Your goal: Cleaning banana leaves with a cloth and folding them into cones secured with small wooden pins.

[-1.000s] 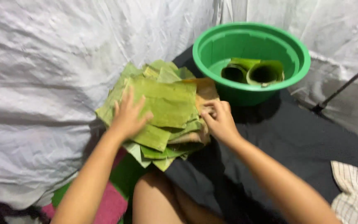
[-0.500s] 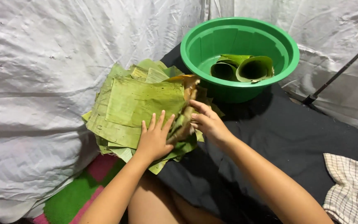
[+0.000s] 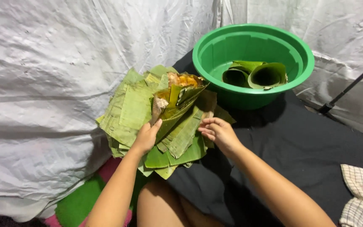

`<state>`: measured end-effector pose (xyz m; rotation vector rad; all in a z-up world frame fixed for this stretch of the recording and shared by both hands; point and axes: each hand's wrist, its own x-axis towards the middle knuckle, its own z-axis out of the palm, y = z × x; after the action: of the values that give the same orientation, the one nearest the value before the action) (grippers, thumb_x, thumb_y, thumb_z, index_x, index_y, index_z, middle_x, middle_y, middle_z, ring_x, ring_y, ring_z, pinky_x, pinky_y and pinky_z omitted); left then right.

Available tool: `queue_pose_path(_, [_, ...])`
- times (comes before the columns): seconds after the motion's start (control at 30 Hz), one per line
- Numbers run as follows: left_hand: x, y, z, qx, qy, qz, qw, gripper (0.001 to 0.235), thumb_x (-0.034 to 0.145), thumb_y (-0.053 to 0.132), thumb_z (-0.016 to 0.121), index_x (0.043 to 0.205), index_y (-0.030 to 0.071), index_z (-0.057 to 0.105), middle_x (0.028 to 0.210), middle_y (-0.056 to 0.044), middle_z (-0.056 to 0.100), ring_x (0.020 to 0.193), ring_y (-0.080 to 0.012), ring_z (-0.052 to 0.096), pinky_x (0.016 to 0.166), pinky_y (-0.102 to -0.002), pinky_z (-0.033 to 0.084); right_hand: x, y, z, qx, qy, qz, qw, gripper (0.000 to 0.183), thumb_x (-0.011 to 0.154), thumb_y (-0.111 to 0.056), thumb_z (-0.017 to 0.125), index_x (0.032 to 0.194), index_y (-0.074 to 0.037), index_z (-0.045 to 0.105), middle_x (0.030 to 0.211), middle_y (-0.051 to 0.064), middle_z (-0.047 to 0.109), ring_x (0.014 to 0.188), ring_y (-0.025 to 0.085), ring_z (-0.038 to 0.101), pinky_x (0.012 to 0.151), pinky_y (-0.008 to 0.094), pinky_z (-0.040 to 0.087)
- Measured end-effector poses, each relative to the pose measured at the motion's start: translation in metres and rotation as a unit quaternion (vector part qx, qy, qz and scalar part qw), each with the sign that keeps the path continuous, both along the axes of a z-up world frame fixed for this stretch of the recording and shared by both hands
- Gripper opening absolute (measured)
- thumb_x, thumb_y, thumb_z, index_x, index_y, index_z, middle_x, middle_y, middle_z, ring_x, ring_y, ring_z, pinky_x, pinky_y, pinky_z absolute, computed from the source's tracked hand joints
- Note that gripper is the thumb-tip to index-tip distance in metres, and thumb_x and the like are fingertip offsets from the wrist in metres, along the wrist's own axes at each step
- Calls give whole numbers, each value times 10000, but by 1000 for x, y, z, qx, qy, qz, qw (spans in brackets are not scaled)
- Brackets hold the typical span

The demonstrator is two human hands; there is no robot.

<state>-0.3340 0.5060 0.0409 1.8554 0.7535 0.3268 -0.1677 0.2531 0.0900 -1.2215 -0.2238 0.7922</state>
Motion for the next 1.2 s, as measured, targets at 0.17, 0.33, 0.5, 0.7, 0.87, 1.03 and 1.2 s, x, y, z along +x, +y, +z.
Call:
queue_pose_path(0.17, [6, 21, -23, -21, -5, -4, 1000, 628, 1028, 505, 574, 1263, -67, 679, 1042, -198, 710, 989, -272, 652, 882, -477, 497, -10, 15, 14, 6, 18, 18, 1000, 401, 945, -27, 558, 1331, 80, 555, 1168, 316, 667, 1061, 370, 722, 976, 456, 572])
queue_pose_path(0.33, [6, -19, 25, -4, 25, -41, 999, 562, 1103, 367, 438, 1337, -134, 537, 552, -1, 473, 368, -95, 371, 381, -259, 371, 8, 45, -51, -8, 28, 16, 999, 431, 928, -46, 639, 1321, 61, 501, 1025, 215, 609, 878, 299, 728, 904, 515, 619])
queue_pose_path(0.5, [-20, -102, 136, 183, 86, -40, 978, 710, 1013, 89, 426, 1619, 126, 58, 1052, -410, 657, 1058, -552, 668, 935, -593, 517, 6, 55, -69, -53, -22, -5, 998, 392, 940, -15, 646, 1284, 63, 475, 909, 205, 603, 753, 373, 723, 775, 580, 644])
queue_pose_path(0.7, [-2, -91, 71, 353, -1, -181, 918, 434, 978, -43, 452, 1266, 236, 615, 1718, -188, 88, 1382, -461, 465, 1161, -750, 187, -8, 51, -41, -45, -76, 0, 996, 399, 979, -66, 611, 1325, -29, 414, 948, 229, 642, 766, 318, 741, 735, 500, 684])
queue_pose_path(0.87, [3, -75, 43, 366, 53, -173, 913, 448, 978, 419, 569, 1410, 329, 488, 1382, -206, 528, 1338, -418, 521, 1170, -652, 306, -16, 41, -36, -4, -111, 64, 992, 410, 953, 54, 572, 1334, -52, 467, 948, 118, 559, 880, 214, 665, 848, 426, 666])
queue_pose_path(1.03, [5, -67, 48, 319, 71, -160, 932, 479, 952, 486, 630, 1401, 426, 472, 1185, -150, 662, 1217, -401, 632, 1187, -580, 319, -20, 44, -37, 12, -80, 39, 996, 483, 906, 45, 676, 1253, -77, 364, 971, 176, 624, 864, 244, 667, 791, 402, 659])
queue_pose_path(1.2, [1, -67, 76, 173, 38, -160, 971, 484, 955, 432, 676, 1352, 253, 466, 1387, -248, 593, 1344, -435, 540, 1157, -584, 381, -25, 46, -39, -3, -11, -49, 999, 530, 901, -51, 748, 1211, -60, 318, 989, 160, 628, 804, 226, 667, 773, 403, 667])
